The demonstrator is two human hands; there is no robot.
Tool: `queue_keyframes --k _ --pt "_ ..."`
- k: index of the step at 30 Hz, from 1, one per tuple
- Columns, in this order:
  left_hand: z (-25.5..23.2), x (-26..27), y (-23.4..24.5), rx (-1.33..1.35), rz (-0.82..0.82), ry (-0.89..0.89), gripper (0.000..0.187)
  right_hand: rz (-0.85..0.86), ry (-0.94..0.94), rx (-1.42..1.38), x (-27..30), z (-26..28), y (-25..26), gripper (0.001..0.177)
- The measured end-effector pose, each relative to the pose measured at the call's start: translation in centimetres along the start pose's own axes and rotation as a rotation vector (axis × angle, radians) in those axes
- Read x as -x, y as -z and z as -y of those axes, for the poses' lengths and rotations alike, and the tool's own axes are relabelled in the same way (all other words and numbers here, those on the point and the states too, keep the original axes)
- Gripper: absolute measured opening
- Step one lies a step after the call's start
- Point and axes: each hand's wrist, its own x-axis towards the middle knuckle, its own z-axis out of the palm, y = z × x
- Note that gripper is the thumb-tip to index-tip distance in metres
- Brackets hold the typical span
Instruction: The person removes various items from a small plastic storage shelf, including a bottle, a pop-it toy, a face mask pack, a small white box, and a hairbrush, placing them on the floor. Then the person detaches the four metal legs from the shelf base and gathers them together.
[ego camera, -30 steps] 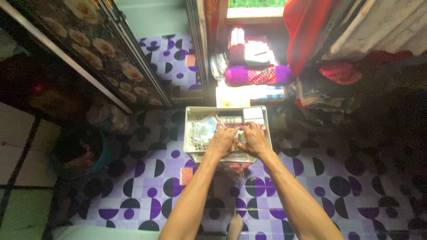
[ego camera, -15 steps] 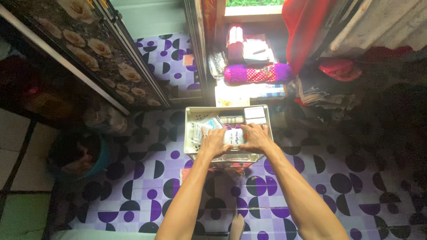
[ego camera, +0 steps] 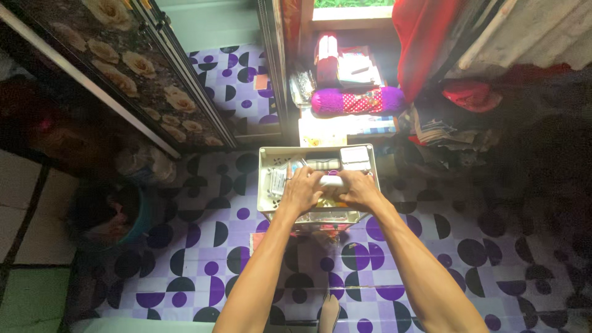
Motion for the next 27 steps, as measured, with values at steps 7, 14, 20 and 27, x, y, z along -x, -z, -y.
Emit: queue_keyframes --k 7,14,20,27 --pt "-5.0 2.6 2.4 0.087 -0.639 -0.075 0.07 -0.182 -0.237 -0.346 3.5 4.8 4.8 0.054" --pt "-8.1 3.9 -0.3 0.761 -0.341 0.176 0.049 -0.328 -0.268 -0.733 7.6 5.3 4.1 0.047" --pt "-10.0 5.7 -2.5 1.08 -0.138 0.098 0.042 -0.409 -0.389 -0.773 12.8 3.8 2.2 0.044" --pt "-12.1 7.9 -5.1 1.101 -0.01 0.113 0.045 -0.47 -0.558 -0.836 18.1 3.5 0.5 0.043"
